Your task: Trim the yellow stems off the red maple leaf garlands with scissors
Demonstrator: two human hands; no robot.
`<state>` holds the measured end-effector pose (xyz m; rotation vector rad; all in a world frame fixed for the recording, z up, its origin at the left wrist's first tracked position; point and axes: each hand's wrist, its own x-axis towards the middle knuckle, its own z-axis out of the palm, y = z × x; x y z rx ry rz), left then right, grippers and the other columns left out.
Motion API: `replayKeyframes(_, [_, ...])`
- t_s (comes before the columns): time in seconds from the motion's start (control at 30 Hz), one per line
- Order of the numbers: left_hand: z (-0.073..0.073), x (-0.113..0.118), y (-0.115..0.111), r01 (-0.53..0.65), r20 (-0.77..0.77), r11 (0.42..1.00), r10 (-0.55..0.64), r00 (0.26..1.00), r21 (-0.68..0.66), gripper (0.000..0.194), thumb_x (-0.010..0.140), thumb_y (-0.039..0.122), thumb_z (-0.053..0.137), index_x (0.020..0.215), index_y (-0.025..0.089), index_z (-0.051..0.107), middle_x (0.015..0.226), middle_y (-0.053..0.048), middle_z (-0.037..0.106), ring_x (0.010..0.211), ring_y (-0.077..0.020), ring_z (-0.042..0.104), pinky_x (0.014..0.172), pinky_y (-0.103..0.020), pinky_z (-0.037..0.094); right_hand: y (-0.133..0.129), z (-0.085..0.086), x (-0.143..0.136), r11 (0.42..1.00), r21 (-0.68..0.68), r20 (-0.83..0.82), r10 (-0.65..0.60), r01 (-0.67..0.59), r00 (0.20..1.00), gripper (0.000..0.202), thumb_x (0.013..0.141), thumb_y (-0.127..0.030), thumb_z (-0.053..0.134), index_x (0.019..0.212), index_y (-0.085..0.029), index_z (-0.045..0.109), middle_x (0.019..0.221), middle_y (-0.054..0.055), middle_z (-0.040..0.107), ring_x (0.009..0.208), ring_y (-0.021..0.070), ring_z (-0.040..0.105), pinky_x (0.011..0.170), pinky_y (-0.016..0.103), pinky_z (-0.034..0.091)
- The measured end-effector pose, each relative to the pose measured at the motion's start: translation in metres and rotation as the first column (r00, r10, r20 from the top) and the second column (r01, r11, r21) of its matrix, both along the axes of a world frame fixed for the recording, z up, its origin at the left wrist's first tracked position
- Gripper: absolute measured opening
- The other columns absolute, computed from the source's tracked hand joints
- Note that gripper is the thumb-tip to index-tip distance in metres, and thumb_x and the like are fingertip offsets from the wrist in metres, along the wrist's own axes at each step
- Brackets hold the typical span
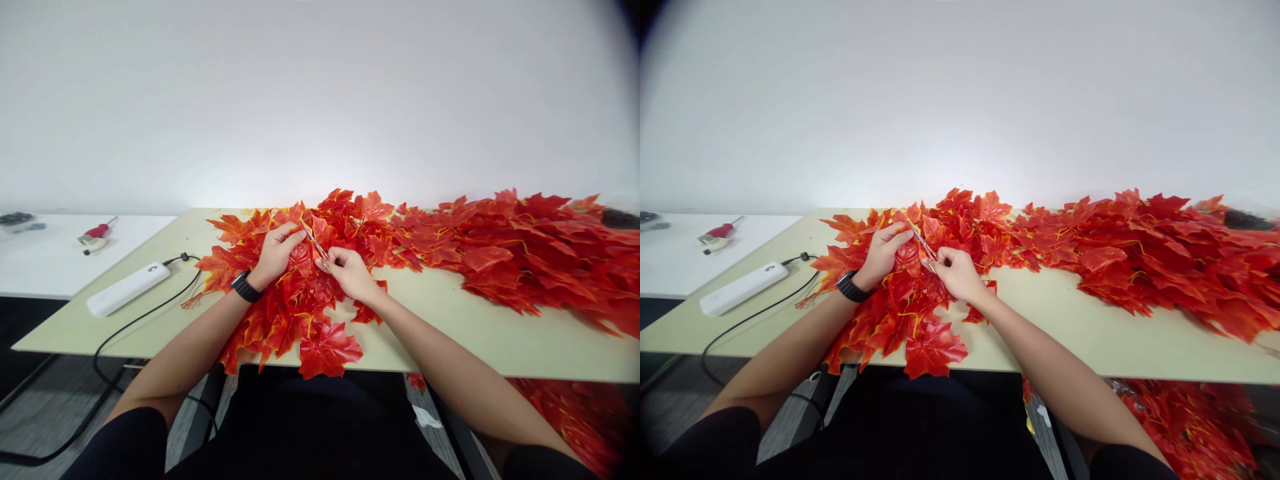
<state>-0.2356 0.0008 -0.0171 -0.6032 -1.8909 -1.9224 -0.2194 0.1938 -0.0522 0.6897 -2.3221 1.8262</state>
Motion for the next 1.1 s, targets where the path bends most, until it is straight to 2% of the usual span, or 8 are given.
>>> replayKeyframes(0.13, [-0.0024, -0.0036, -0.0019, -0.058, -0.075, 0.998, 0.057, 0.996, -0.007, 0.018, 0.080, 0.036, 0.079, 0.075, 0.019, 0.077, 0.095, -0.005, 0.071, 0.092, -0.0173, 0.063, 0.096, -0.032, 0.048, -0.0007, 0.0030, 0.0024, 1.000, -0.011, -0.002, -0.003, 0.003, 1.000, 0.063, 0.082, -0.065, 0.075, 0.066, -0.021, 0.034, 0.065, -0.002, 0.038, 0.064, 0.0121, 0.033, 0.059, 0.027, 0.030])
replayKeyframes(0.27, [-0.0050, -0.0052, -0.0034, -0.070, -0.059, 0.997, 0.069, 0.996, -0.014, 0.017, 0.080, 0.037, 0.080, 0.080, 0.020, 0.081, 0.104, -0.006, 0.074, 0.102, -0.0197, 0.066, 0.103, -0.035, 0.048, -0.0005, 0.0029, 0.0023, 1.000, -0.009, 0.009, -0.001, 0.001, 1.000, 0.062, 0.081, -0.063, 0.077, 0.065, -0.020, 0.035, 0.065, -0.003, 0.039, 0.064, 0.0115, 0.033, 0.059, 0.026, 0.030])
replayKeyframes(0.5, [-0.0024, 0.0007, -0.0031, 0.058, 0.027, 0.998, -0.058, 0.998, 0.007, 0.027, 0.085, 0.038, 0.078, 0.105, 0.021, 0.085, 0.124, -0.009, 0.077, 0.124, -0.0269, 0.068, 0.115, -0.040, 0.046, -0.0005, 0.0013, 0.0006, 1.000, -0.021, 0.016, 0.011, -0.011, 1.000, 0.060, 0.082, -0.061, 0.076, 0.066, -0.020, 0.035, 0.065, -0.003, 0.039, 0.064, 0.0113, 0.033, 0.059, 0.026, 0.030])
replayKeyframes(0.63, [-0.0039, 0.0013, -0.0035, 0.087, 0.068, 0.996, -0.088, 0.994, 0.027, 0.029, 0.087, 0.041, 0.077, 0.105, 0.020, 0.085, 0.119, -0.009, 0.079, 0.120, -0.0285, 0.071, 0.112, -0.041, 0.050, -0.0007, -0.0010, -0.0011, 0.999, -0.029, 0.018, 0.021, -0.020, 1.000, 0.061, 0.082, -0.063, 0.076, 0.066, -0.020, 0.034, 0.065, -0.003, 0.038, 0.064, 0.0113, 0.033, 0.060, 0.026, 0.032])
replayKeyframes(0.83, [-0.0052, 0.0006, -0.0050, 0.076, 0.092, 0.997, -0.077, 0.993, 0.012, 0.030, 0.086, 0.042, 0.078, 0.103, 0.019, 0.085, 0.110, -0.008, 0.081, 0.104, -0.0252, 0.075, 0.101, -0.037, 0.055, -0.0015, 0.0014, 0.0008, 1.000, -0.023, 0.027, 0.015, -0.014, 1.000, 0.062, 0.081, -0.065, 0.075, 0.065, -0.020, 0.035, 0.065, -0.002, 0.039, 0.064, 0.0114, 0.034, 0.059, 0.026, 0.031])
replayKeyframes(0.97, [-0.0045, 0.0013, -0.0051, 0.027, 0.108, 1.000, -0.026, 0.994, -0.009, 0.029, 0.085, 0.043, 0.078, 0.096, 0.017, 0.086, 0.094, -0.006, 0.081, 0.091, -0.0222, 0.074, 0.088, -0.032, 0.056, -0.0022, 0.0028, 0.0030, 0.999, -0.026, 0.049, 0.023, -0.021, 0.999, 0.060, 0.081, -0.063, 0.075, 0.065, -0.020, 0.037, 0.065, -0.002, 0.040, 0.063, 0.0113, 0.034, 0.060, 0.026, 0.032])
replayKeyframes(1.1, [-0.0044, 0.0012, -0.0048, 0.016, 0.104, 1.000, -0.014, 0.994, -0.018, 0.026, 0.085, 0.040, 0.077, 0.090, 0.016, 0.085, 0.080, -0.004, 0.077, 0.085, -0.0195, 0.071, 0.081, -0.030, 0.054, -0.0026, 0.0010, 0.0024, 0.999, -0.028, 0.054, 0.017, -0.015, 0.998, 0.060, 0.080, -0.064, 0.075, 0.065, -0.021, 0.037, 0.064, -0.002, 0.041, 0.064, 0.0118, 0.036, 0.061, 0.027, 0.035])
